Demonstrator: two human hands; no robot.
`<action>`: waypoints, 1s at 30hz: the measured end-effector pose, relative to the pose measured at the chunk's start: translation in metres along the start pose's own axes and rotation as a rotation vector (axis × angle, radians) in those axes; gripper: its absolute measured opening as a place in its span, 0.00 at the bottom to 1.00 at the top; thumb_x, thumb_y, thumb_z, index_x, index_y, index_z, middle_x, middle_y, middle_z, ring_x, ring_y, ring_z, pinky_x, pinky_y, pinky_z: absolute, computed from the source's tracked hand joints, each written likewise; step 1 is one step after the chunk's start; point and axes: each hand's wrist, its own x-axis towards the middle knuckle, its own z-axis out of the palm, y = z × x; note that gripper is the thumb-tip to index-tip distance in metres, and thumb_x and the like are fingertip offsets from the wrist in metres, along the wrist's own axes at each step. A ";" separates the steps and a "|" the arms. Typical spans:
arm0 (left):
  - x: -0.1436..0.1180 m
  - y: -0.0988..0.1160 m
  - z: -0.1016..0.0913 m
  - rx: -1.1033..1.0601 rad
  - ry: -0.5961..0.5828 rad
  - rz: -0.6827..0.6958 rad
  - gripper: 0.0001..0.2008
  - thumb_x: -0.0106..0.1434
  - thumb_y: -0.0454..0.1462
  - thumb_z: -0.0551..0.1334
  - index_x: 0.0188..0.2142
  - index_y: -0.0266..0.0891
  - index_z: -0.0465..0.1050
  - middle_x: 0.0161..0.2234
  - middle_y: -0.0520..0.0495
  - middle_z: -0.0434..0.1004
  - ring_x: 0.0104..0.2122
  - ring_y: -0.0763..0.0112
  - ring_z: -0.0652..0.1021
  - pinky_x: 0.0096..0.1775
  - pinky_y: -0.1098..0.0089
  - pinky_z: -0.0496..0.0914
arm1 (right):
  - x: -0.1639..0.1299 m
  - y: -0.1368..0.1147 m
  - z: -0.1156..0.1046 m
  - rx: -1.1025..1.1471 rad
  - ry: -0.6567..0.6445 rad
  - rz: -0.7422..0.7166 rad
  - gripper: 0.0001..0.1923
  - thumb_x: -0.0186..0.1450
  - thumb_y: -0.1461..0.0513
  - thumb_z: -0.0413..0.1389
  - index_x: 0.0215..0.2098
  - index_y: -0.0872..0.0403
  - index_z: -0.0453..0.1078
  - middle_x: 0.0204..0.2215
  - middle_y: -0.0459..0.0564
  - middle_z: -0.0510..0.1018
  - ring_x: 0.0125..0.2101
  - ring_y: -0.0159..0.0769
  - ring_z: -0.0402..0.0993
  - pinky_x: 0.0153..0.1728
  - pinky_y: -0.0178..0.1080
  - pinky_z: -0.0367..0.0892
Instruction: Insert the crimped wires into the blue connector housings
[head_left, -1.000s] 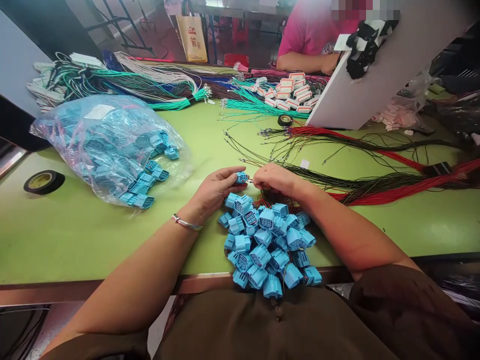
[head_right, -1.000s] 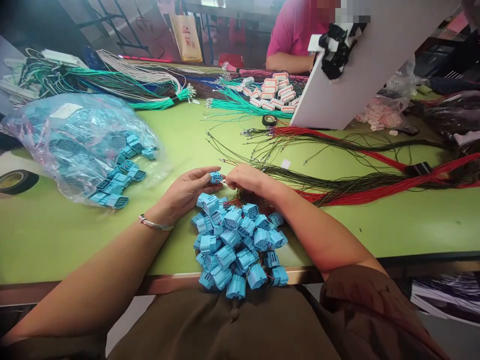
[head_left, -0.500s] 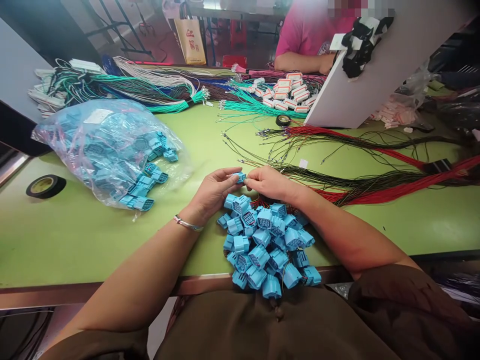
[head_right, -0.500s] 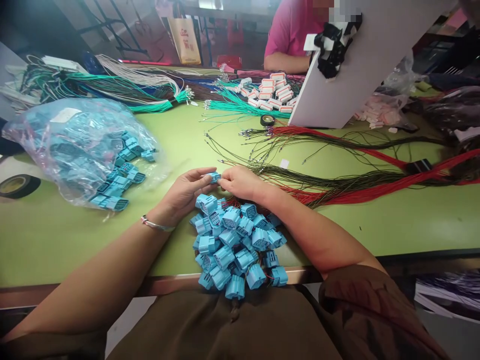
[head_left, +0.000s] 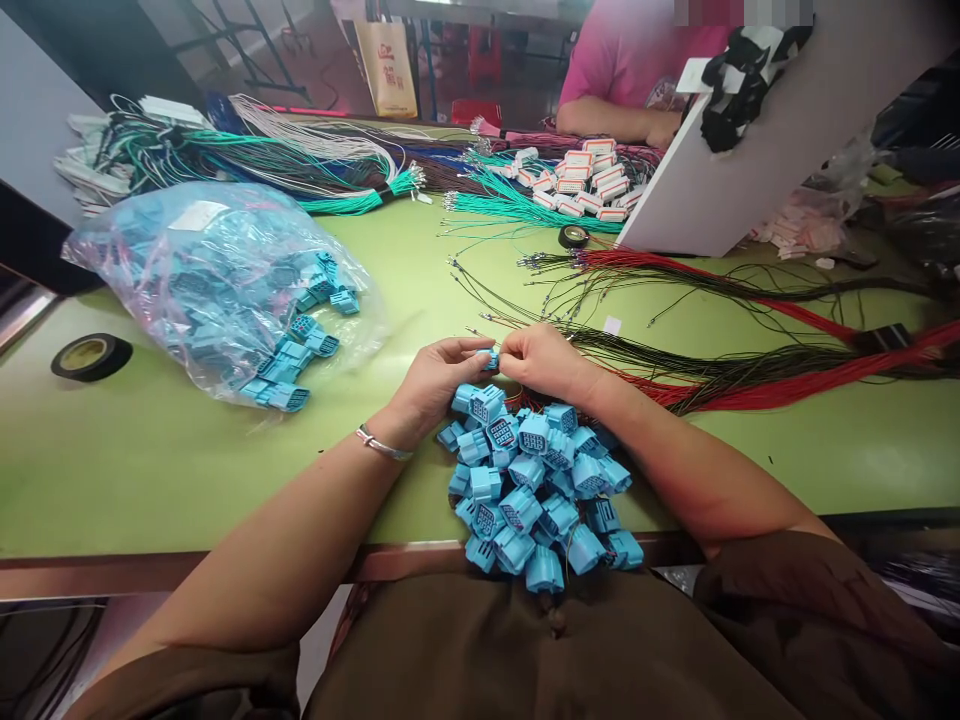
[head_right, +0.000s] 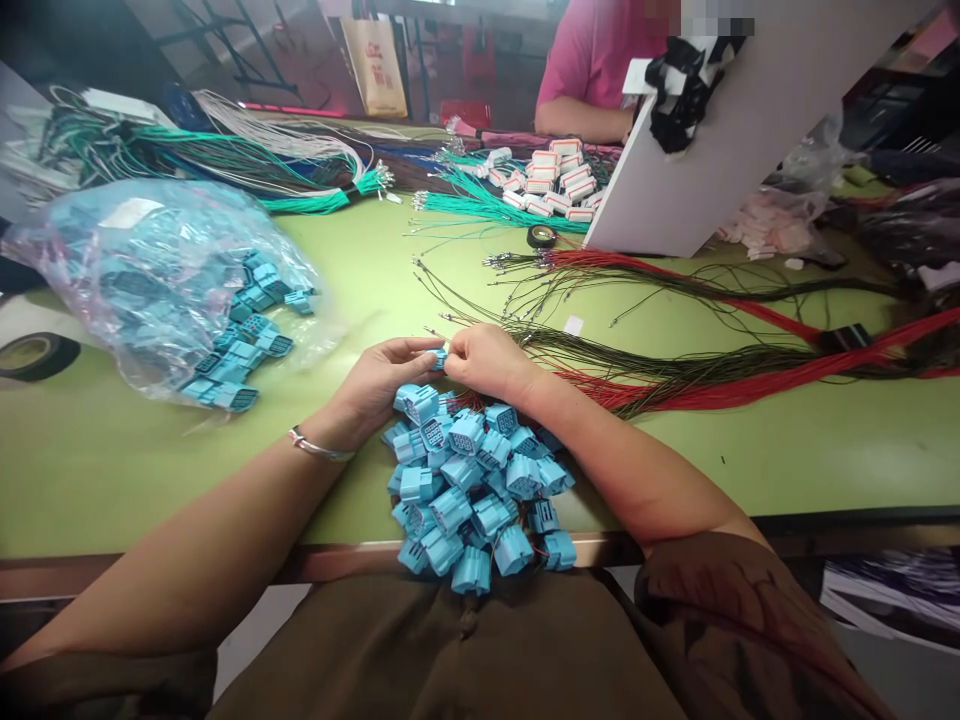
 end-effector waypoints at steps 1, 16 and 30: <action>0.000 0.001 0.000 -0.009 0.008 0.014 0.22 0.44 0.39 0.77 0.39 0.34 0.80 0.31 0.44 0.83 0.31 0.67 0.82 0.41 0.65 0.76 | 0.000 -0.001 -0.004 -0.001 -0.026 -0.003 0.10 0.55 0.63 0.52 0.17 0.58 0.67 0.13 0.40 0.60 0.19 0.24 0.53 0.24 0.34 0.48; -0.068 0.042 0.041 0.567 -0.731 0.519 0.19 0.50 0.36 0.73 0.43 0.46 0.82 0.55 0.42 0.77 0.57 0.47 0.73 0.62 0.52 0.62 | 0.029 0.006 0.002 -0.226 -0.061 -0.059 0.07 0.60 0.62 0.58 0.35 0.55 0.77 0.34 0.52 0.79 0.32 0.34 0.69 0.31 0.36 0.58; 0.029 0.067 -0.114 1.495 0.627 0.339 0.15 0.63 0.29 0.53 0.43 0.32 0.77 0.46 0.29 0.78 0.50 0.48 0.74 0.54 0.56 0.62 | 0.013 0.012 0.018 -0.210 0.075 -0.050 0.07 0.65 0.63 0.51 0.35 0.55 0.72 0.30 0.51 0.79 0.29 0.35 0.69 0.32 0.36 0.58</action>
